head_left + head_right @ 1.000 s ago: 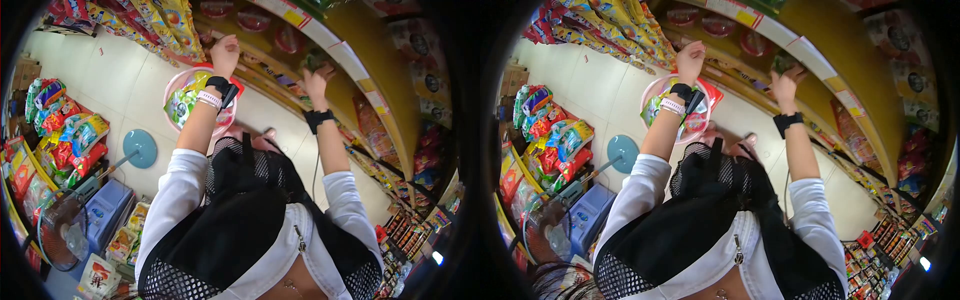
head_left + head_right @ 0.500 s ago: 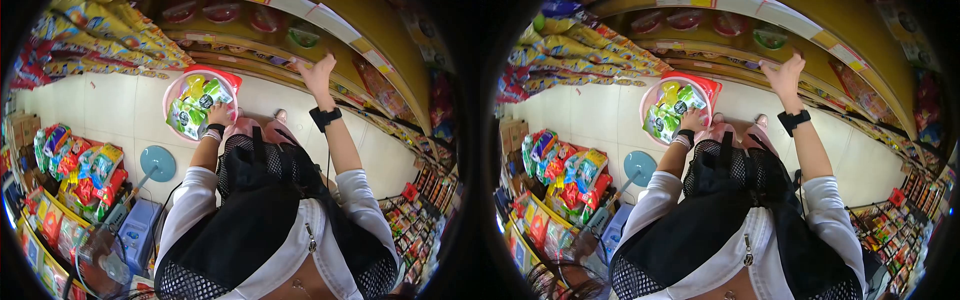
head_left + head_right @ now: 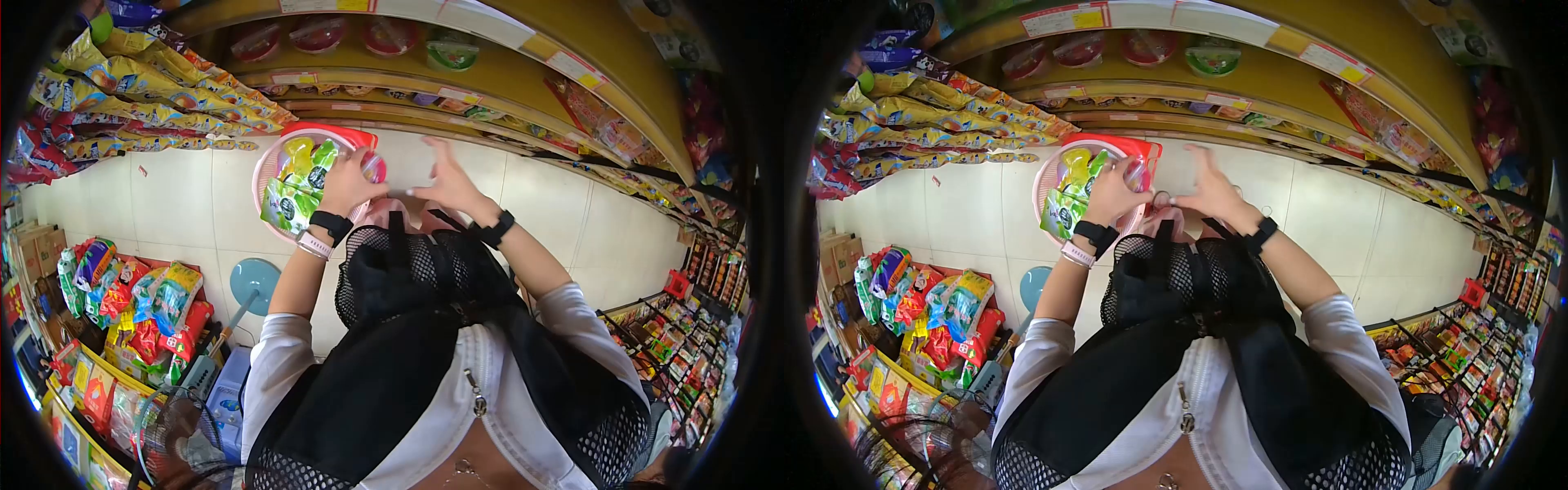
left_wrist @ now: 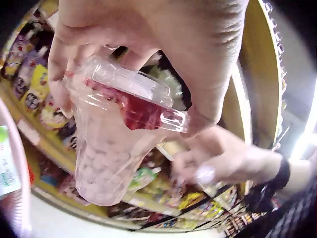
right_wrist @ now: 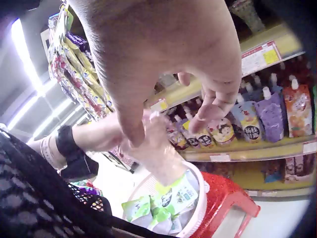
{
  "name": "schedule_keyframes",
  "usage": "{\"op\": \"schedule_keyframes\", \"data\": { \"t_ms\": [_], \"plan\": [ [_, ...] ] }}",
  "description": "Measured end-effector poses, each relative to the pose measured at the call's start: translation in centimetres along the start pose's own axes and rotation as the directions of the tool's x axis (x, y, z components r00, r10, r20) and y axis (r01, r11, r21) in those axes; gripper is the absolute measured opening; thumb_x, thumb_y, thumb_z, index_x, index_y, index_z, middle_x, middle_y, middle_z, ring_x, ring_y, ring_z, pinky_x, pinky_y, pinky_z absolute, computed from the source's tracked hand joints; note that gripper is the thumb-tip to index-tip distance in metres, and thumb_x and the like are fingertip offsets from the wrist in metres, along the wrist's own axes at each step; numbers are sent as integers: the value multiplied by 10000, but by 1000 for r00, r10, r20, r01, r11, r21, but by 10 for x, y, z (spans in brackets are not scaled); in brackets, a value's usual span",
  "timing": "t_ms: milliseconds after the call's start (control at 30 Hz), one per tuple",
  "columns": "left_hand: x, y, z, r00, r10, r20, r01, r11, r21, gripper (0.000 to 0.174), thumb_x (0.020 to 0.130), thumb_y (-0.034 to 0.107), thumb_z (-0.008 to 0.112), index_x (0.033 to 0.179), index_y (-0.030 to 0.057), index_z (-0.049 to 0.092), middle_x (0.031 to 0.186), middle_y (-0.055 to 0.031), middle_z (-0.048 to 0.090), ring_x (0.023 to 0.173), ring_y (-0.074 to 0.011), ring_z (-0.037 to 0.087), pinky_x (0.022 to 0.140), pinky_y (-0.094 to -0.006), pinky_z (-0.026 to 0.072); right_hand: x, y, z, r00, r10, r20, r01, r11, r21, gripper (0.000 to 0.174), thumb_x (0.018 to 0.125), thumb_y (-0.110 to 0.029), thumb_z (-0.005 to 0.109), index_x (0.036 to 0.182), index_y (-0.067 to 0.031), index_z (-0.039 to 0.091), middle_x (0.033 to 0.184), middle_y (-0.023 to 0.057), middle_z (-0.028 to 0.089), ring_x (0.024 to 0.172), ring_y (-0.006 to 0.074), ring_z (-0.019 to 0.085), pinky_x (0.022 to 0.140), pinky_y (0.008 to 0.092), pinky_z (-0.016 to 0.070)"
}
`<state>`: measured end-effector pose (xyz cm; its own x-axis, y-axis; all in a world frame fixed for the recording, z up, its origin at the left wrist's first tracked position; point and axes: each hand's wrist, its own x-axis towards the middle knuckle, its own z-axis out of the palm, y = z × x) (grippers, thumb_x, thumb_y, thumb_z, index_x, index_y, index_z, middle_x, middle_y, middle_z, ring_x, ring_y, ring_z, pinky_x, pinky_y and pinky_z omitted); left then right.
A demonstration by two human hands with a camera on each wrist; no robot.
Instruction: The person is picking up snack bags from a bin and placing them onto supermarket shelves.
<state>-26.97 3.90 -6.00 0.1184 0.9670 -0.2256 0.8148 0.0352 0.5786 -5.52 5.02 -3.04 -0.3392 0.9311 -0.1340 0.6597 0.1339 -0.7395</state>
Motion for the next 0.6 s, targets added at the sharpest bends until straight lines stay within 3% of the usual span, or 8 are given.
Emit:
{"op": "schedule_keyframes", "data": {
  "t_ms": [67,167,233,267,300,367,500,600],
  "plan": [
    [7,34,-21,994,82,-74,-86,994,-62,775,509,401,752,1146,48,486,1040,-217,520,960,-343,533,826,-396,448,4,-11,0,994,-46,99,33,992,126,818,579,-234,773,1239,-39,331,1178,162,420,785,229,527,695,317,457],
    [15,74,-42,978,167,-128,-192,957,-216,779,540,392,754,1168,34,464,1017,-203,539,931,-340,550,814,-382,450,20,-10,-4,965,-39,260,-44,951,305,706,564,-240,781,1165,-64,454,1004,164,581,916,299,581,811,360,453],
    [16,86,-47,984,138,-116,-174,894,-412,754,583,370,754,1182,31,446,1007,-181,552,903,-293,568,804,-356,454,24,-7,-7,993,-105,59,66,885,462,527,570,-197,781,1026,-41,567,879,96,641,826,225,617,770,325,469],
    [18,82,-42,982,144,-125,-189,821,-538,704,642,307,739,1204,26,421,1016,-157,559,861,-214,584,748,-315,474,19,-2,-16,996,-63,56,22,834,552,453,594,-147,774,990,-29,587,927,74,636,849,167,603,781,305,465],
    [19,77,-38,980,147,-132,-196,822,-535,704,642,307,739,1204,26,421,1016,-157,559,861,-214,584,748,-315,474,21,15,-22,997,-52,-55,74,830,553,435,606,-138,772,986,-31,589,929,58,636,845,142,594,782,293,464],
    [21,61,-27,998,-55,-25,15,636,-771,585,676,263,710,1147,9,474,946,-181,587,837,-262,600,756,-329,465,29,34,-50,976,15,-219,109,833,543,403,628,-134,769,979,-40,594,930,38,634,840,113,584,782,275,462],
    [15,-53,34,953,-261,-152,142,833,-535,381,674,155,685,980,-34,563,872,-201,603,796,-291,600,724,-330,472,57,80,-105,899,279,-338,-73,856,511,387,658,-174,766,970,-25,593,911,24,624,813,102,571,716,254,462],
    [-20,-123,58,873,-387,-298,308,910,-277,451,670,177,668,1025,-57,519,957,-229,579,884,-349,564,797,-381,444,80,92,-117,872,230,-433,-36,910,412,431,658,-222,770,985,-14,581,924,33,619,794,103,562,699,251,457]
  ]
}}
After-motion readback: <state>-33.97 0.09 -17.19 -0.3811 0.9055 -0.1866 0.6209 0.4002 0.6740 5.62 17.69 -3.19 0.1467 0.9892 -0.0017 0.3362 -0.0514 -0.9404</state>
